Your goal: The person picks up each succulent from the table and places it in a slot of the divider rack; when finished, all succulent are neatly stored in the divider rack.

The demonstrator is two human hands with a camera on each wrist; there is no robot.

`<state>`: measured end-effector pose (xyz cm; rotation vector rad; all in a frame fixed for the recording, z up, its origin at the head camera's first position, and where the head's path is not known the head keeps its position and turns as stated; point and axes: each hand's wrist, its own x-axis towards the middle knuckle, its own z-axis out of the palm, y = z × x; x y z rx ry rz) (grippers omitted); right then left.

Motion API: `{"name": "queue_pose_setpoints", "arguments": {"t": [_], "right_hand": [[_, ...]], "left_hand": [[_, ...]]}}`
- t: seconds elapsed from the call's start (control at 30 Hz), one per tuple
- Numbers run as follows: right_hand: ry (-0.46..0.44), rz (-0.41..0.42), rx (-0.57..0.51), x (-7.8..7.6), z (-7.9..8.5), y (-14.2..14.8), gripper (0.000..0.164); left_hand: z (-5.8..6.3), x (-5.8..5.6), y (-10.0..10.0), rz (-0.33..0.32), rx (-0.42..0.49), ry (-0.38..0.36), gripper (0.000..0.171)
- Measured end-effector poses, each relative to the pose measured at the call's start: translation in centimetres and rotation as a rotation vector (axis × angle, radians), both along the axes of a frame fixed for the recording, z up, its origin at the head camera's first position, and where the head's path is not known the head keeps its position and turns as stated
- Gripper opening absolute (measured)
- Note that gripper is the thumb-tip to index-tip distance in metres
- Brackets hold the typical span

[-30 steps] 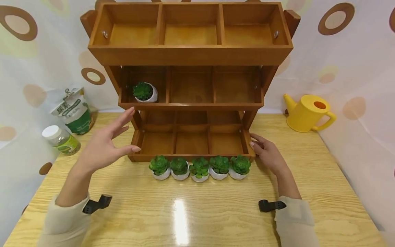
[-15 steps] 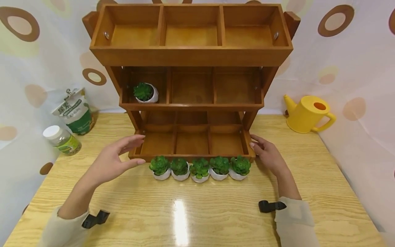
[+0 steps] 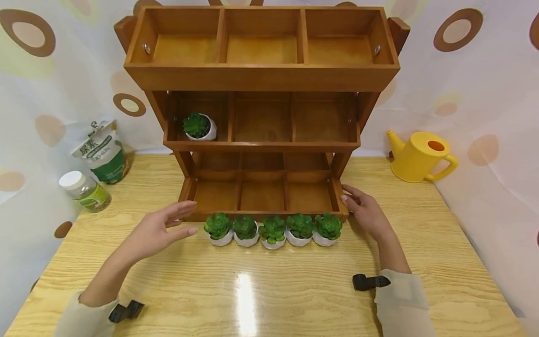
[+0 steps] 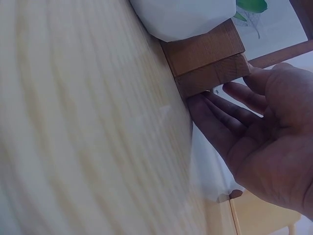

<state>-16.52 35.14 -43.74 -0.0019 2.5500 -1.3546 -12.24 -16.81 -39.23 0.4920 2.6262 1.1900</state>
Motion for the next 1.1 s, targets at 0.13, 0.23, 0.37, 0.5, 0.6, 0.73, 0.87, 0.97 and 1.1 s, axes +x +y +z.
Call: {"name": "queue_pose_setpoints", "arguments": {"t": [0.13,0.23,0.37,0.5,0.6,0.73,0.87,0.97,1.1], "right_hand": [[0.007,0.008,-0.004,0.0,-0.1,0.0,0.063],[0.003,0.004,-0.002,0.0,-0.1,0.0,0.063],[-0.010,-0.006,0.010,0.0,-0.1,0.0,0.065],[-0.011,-0.006,0.018,-0.1,-0.1,0.0,0.066],[-0.006,-0.004,0.013,-0.1,-0.1,0.0,0.065],[-0.005,-0.004,0.005,-0.2,0.0,-0.1,0.063],[-0.004,-0.002,-0.004,-0.2,0.0,-0.1,0.061],[-0.009,-0.002,-0.006,-0.2,0.1,-0.1,0.062],[-0.015,-0.002,0.000,-0.1,0.2,-0.1,0.063]], "left_hand": [[-0.6,0.0,-0.1,-0.023,0.021,-0.033,0.072],[-1.2,-0.2,-0.2,-0.038,0.058,-0.067,0.071],[-1.8,-0.4,-0.2,-0.054,0.112,-0.119,0.071],[-2.1,-0.5,-0.1,-0.047,0.124,-0.136,0.071],[-2.1,-0.5,-0.1,-0.026,0.123,-0.129,0.069],[-2.1,-0.3,-0.1,-0.013,0.126,-0.125,0.065],[-2.1,-0.2,-0.1,-0.028,0.122,-0.129,0.063],[-2.2,-0.2,0.0,-0.047,0.115,-0.135,0.064],[-2.3,-0.3,0.1,-0.065,0.105,-0.147,0.062]]}}
